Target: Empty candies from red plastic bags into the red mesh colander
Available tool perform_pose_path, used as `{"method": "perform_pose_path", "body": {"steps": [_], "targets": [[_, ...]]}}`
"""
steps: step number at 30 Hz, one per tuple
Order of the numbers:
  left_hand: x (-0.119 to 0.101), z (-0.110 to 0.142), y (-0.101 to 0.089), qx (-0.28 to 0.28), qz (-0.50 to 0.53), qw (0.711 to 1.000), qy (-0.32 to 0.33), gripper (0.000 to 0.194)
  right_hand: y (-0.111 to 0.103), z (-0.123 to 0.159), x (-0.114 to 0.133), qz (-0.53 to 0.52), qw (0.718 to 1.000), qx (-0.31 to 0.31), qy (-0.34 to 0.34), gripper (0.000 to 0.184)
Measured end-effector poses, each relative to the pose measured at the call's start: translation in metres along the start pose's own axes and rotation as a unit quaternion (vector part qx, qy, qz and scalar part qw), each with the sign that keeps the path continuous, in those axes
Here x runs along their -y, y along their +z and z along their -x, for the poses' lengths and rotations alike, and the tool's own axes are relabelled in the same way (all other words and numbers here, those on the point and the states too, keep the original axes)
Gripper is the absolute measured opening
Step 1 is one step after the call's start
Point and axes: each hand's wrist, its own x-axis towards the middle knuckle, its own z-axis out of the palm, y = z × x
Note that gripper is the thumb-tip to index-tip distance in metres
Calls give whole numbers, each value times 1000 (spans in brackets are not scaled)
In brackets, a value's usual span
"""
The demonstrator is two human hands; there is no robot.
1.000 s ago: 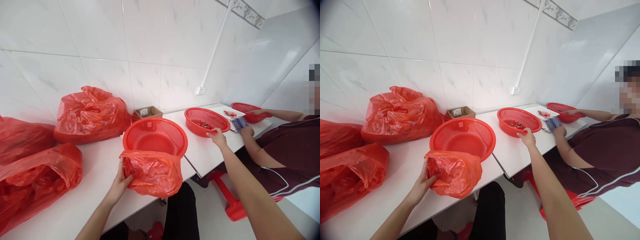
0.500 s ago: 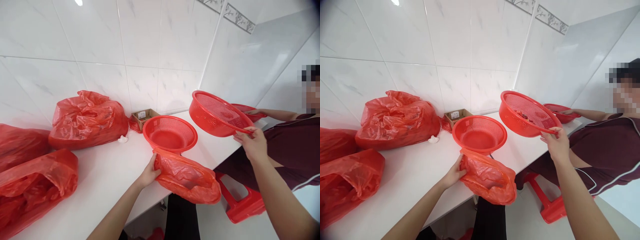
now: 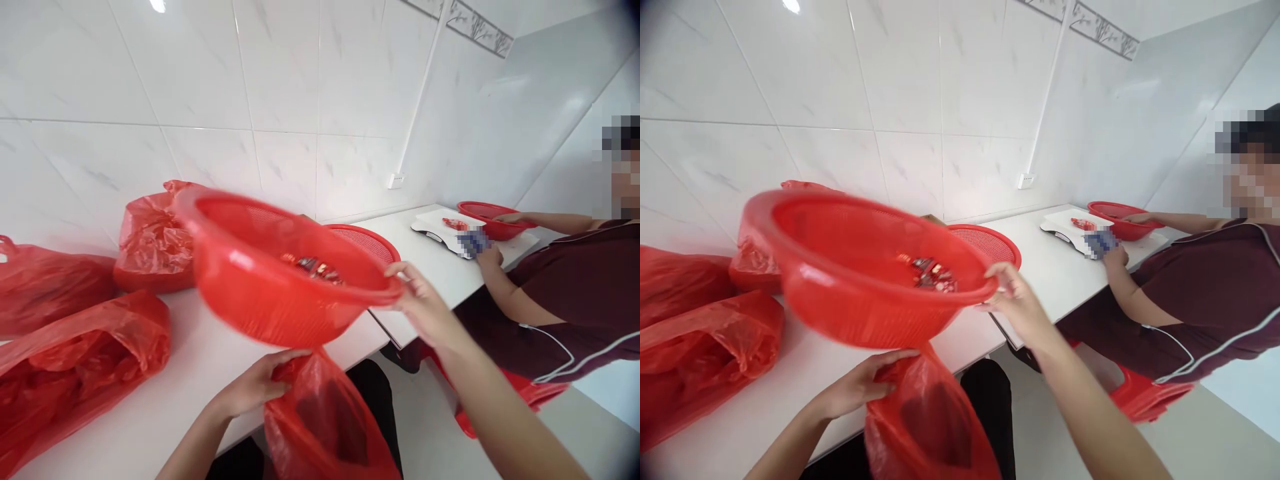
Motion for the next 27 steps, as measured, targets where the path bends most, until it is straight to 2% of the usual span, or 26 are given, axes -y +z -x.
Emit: {"method": "perform_pose_path", "body": {"steps": [2, 4, 7, 10, 14, 16, 18, 20, 22, 25, 27], "targets": [[8, 27, -6, -36, 25, 999, -28, 62, 33, 2, -20, -27, 998, 61, 18, 31], [15, 51, -11, -64, 46, 996, -52, 59, 56, 4, -39, -39, 995, 90, 33, 30], [21, 81, -18, -100, 53, 991, -78, 57, 70, 3, -60, -1, 997, 72, 23, 32], [25, 100, -22, -140, 63, 984, -95, 54, 64, 0, -75, 60, 998, 9, -8, 33], [32, 110, -19, -201, 129, 967, -95, 54, 44, -5, -96, 124, 987, -99, -2, 36], [37, 111, -14, -271, 182, 942, -81, 53, 34, -3, -106, 152, 977, -147, -3, 37], [41, 110, -11, -350, 225, 907, -66, 60, 26, 4, -113, 177, 970, -167, -14, 37], [46, 108, -12, -416, 245, 873, -61, 72, 21, 17, -112, 209, 968, -138, -11, 38], [50, 106, -16, -458, 243, 853, -57, 81, 18, 31, -101, 256, 964, -63, 22, 44], [53, 103, -22, -481, 222, 847, -44, 79, 15, 36, -70, 301, 949, 53, 83, 46], [53, 102, -22, -480, 213, 850, -43, 79, 14, 18, -50, 335, 938, 62, 65, 42]]}}
